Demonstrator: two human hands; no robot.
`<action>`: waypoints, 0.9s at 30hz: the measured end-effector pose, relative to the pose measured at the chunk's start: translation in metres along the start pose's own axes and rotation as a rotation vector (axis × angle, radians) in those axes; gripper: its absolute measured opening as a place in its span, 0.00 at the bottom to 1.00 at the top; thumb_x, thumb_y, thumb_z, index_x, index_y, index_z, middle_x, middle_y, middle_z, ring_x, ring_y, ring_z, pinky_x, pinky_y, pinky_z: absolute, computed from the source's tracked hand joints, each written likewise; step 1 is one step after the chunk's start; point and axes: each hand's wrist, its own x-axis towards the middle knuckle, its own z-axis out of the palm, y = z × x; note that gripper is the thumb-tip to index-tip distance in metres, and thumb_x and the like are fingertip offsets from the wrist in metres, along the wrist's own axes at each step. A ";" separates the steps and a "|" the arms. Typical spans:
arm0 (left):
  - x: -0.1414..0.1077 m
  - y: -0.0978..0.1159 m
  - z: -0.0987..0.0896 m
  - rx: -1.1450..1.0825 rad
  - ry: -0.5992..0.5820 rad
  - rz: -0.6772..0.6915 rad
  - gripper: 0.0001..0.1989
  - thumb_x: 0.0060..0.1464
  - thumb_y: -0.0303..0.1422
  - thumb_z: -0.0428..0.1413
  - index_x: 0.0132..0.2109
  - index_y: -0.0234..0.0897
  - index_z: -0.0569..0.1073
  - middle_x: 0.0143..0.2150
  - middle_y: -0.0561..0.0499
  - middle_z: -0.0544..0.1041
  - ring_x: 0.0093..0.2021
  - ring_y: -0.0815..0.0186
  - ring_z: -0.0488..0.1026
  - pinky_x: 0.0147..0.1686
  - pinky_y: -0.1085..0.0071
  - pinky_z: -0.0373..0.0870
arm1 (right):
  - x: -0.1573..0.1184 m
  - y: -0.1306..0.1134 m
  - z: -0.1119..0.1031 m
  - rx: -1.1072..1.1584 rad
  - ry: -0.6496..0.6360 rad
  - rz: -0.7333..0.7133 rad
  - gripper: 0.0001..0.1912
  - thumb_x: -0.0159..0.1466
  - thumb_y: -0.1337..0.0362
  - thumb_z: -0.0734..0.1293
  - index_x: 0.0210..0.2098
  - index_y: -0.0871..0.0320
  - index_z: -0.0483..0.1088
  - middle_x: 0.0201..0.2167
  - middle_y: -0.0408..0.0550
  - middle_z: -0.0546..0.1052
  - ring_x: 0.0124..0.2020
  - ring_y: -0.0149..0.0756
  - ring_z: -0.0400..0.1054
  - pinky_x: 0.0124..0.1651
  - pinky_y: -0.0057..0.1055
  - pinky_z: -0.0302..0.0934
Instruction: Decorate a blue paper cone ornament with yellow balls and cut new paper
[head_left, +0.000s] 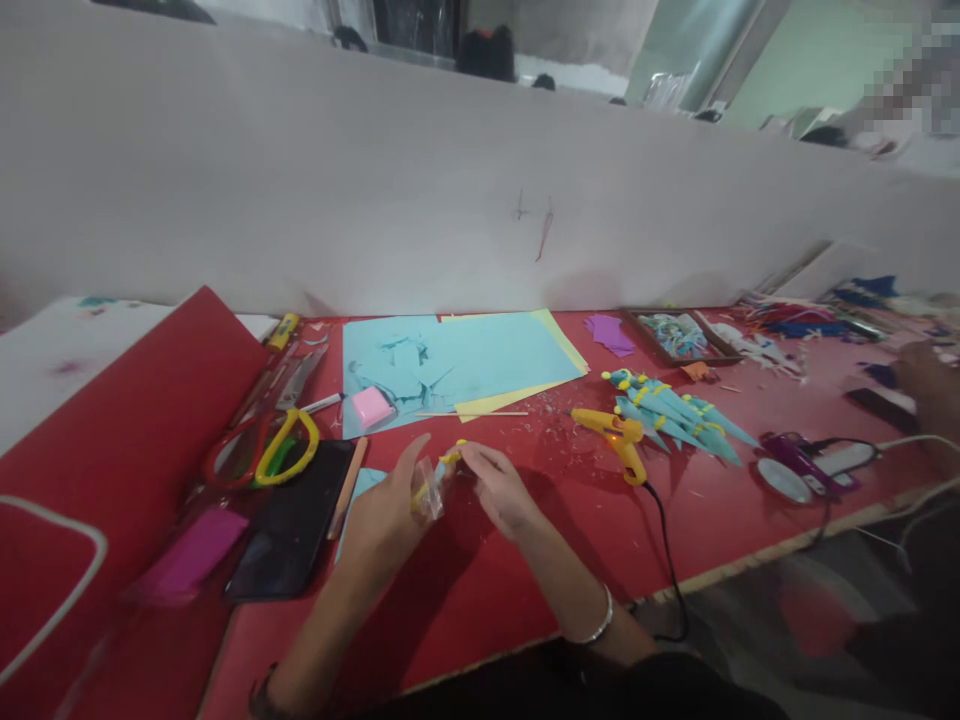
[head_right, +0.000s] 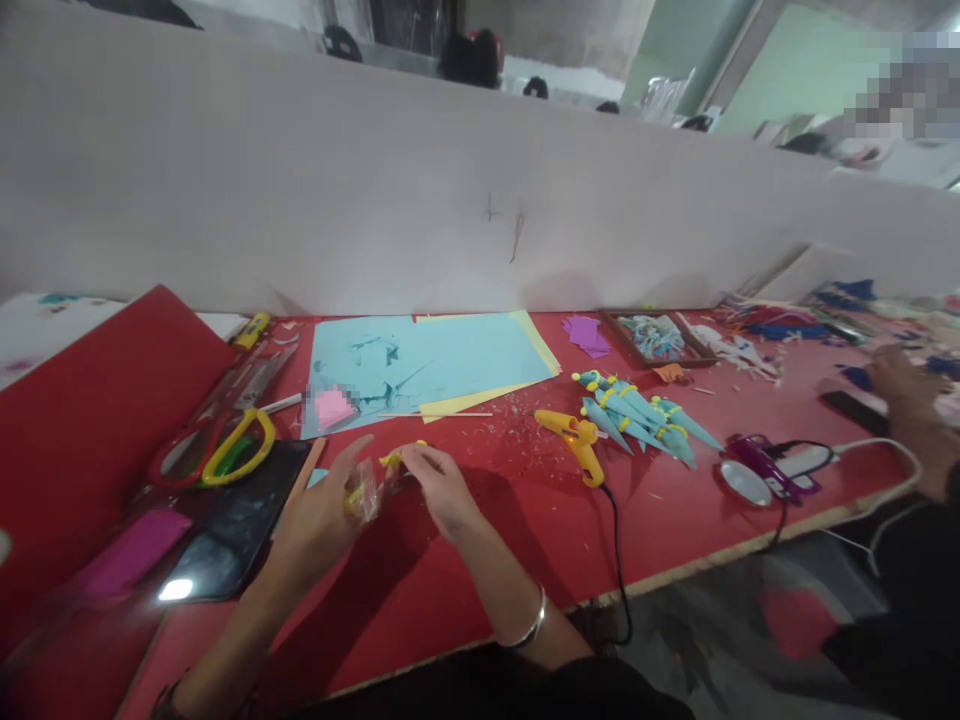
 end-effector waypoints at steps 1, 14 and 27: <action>0.000 0.000 -0.002 0.012 -0.018 -0.020 0.24 0.53 0.36 0.45 0.57 0.35 0.57 0.27 0.49 0.77 0.27 0.61 0.74 0.21 0.73 0.59 | 0.001 -0.003 -0.003 -0.067 0.014 -0.027 0.13 0.56 0.55 0.62 0.25 0.59 0.71 0.22 0.43 0.71 0.25 0.29 0.64 0.34 0.29 0.59; 0.018 -0.010 -0.009 0.120 -0.004 -0.054 0.26 0.52 0.38 0.45 0.58 0.38 0.54 0.50 0.41 0.69 0.41 0.57 0.72 0.31 0.69 0.66 | -0.001 -0.010 -0.017 -0.696 0.073 -0.272 0.03 0.51 0.65 0.67 0.24 0.59 0.70 0.23 0.44 0.74 0.26 0.30 0.66 0.32 0.27 0.60; 0.022 -0.012 0.007 -0.069 0.224 0.406 0.17 0.52 0.35 0.49 0.49 0.34 0.65 0.45 0.43 0.72 0.46 0.59 0.67 0.45 0.62 0.63 | 0.002 -0.003 -0.019 -0.549 0.005 -0.143 0.11 0.57 0.61 0.60 0.31 0.58 0.73 0.25 0.45 0.75 0.27 0.31 0.66 0.35 0.29 0.60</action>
